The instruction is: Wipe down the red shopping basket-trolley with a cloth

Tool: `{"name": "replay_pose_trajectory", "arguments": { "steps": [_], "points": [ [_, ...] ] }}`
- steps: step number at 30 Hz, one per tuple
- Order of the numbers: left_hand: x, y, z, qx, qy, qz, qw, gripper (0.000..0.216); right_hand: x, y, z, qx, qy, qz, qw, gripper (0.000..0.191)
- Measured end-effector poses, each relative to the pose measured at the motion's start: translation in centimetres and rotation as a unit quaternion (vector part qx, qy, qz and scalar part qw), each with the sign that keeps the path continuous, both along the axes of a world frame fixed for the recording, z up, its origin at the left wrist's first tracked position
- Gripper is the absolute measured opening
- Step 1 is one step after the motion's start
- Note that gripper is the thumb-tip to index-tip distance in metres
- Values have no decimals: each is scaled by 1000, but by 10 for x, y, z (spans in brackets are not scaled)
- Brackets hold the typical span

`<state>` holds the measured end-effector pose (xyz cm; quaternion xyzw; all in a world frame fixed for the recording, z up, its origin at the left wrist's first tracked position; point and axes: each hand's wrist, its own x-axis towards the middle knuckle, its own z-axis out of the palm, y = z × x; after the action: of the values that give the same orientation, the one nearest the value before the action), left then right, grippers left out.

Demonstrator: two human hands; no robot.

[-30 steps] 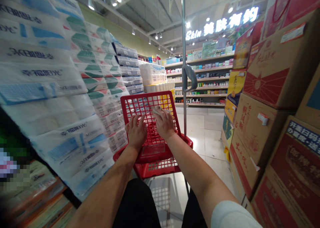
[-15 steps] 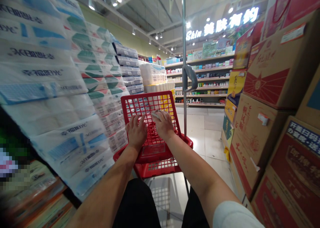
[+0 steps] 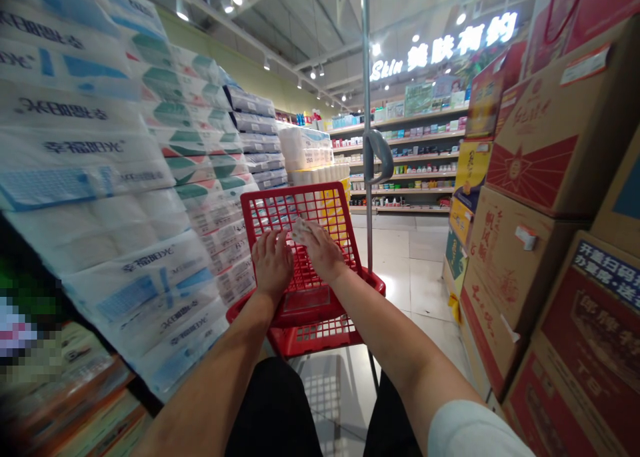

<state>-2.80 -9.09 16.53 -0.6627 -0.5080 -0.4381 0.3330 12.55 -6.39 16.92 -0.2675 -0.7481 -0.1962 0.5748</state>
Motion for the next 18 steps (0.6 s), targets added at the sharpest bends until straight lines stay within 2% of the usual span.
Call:
{"name": "replay_pose_trajectory", "arguments": {
  "steps": [8, 15, 18],
  "points": [
    [2, -2, 1, -14, -2, 15, 1000, 43, 1, -6, 1, -17, -68, -82, 994, 31],
    [2, -1, 0, -15, -5, 14, 1000, 42, -7, -10, -1, -17, -129, -16, 991, 32],
    [1, 0, 0, -3, -3, 13, 1000, 43, -6, -10, -1, -22, -94, -22, 995, 38]
  ]
}}
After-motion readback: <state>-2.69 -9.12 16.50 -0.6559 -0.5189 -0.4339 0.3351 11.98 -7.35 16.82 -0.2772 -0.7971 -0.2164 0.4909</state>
